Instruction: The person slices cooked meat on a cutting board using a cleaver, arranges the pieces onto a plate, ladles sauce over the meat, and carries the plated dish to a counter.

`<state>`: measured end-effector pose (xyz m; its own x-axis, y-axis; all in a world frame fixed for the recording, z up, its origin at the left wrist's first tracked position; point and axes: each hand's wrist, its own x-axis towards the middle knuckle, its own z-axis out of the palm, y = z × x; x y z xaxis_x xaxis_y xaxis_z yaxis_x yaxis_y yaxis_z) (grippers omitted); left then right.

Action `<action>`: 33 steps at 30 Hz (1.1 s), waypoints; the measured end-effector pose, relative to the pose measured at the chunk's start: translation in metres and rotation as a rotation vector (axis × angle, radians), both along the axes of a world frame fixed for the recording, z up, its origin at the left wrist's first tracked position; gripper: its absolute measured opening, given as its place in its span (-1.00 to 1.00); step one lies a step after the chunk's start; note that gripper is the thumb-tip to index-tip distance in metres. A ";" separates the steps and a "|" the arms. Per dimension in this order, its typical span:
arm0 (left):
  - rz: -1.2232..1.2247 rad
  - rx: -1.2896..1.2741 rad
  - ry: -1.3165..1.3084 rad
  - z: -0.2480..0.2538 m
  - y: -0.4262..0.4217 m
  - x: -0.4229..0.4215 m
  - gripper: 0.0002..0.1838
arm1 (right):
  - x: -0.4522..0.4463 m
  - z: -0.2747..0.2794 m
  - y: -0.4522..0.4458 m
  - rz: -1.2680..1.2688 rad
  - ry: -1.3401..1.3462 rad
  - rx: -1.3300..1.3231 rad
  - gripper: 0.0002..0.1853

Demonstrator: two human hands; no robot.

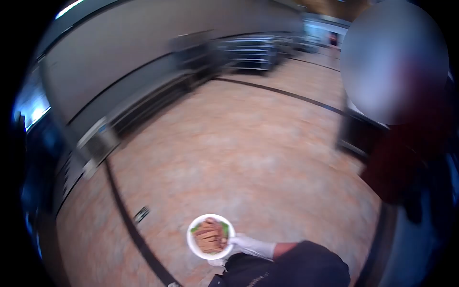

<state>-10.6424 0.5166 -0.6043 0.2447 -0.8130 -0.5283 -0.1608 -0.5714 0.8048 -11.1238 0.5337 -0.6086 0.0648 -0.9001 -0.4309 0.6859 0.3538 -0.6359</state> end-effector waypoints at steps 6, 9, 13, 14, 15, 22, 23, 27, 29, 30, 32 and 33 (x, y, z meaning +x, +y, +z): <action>0.208 0.293 -0.116 -0.156 0.228 -0.129 -0.70 | -0.089 0.027 -0.010 0.413 0.040 0.008 -0.40; 0.210 0.540 -0.232 -0.179 0.356 -0.216 -0.55 | -0.103 0.070 -0.045 0.645 0.008 -0.034 -0.34; 0.460 0.376 -0.429 -0.035 0.428 -0.357 -0.54 | -0.103 0.098 -0.077 1.003 0.139 -0.129 -0.31; 0.580 0.190 -0.336 0.011 0.397 -0.364 -0.59 | -0.089 0.107 -0.088 1.022 0.159 -0.151 -0.29; 0.651 -0.008 -0.363 0.028 0.378 -0.368 -0.62 | -0.080 0.103 -0.109 1.135 0.165 -0.164 -0.27; 0.936 -0.729 0.372 0.219 0.324 -0.422 -0.33 | -0.005 0.225 -0.004 1.613 0.038 -0.135 -0.53; 0.968 -0.819 0.159 0.217 0.329 -0.406 -0.31 | 0.027 0.205 0.005 1.679 0.033 -0.224 -0.49; 1.299 -0.630 -0.121 0.262 0.380 -0.226 -0.60 | 0.294 0.217 0.059 2.079 0.054 -0.263 -0.66; 1.438 -0.509 -0.266 0.318 0.404 -0.093 -0.71 | 0.457 0.271 0.098 2.240 0.025 -0.262 -0.65; 1.503 -0.480 -0.228 0.314 0.434 -0.096 -0.73 | 0.468 0.263 0.132 2.329 -0.013 -0.280 -0.60; 1.671 -0.557 -0.101 0.287 0.497 -0.110 -0.78 | 0.474 0.239 0.204 2.458 -0.004 -0.321 -0.59; 1.731 -0.502 -0.108 0.276 0.490 -0.125 -0.79 | 0.466 0.228 0.206 2.506 0.005 -0.310 -0.57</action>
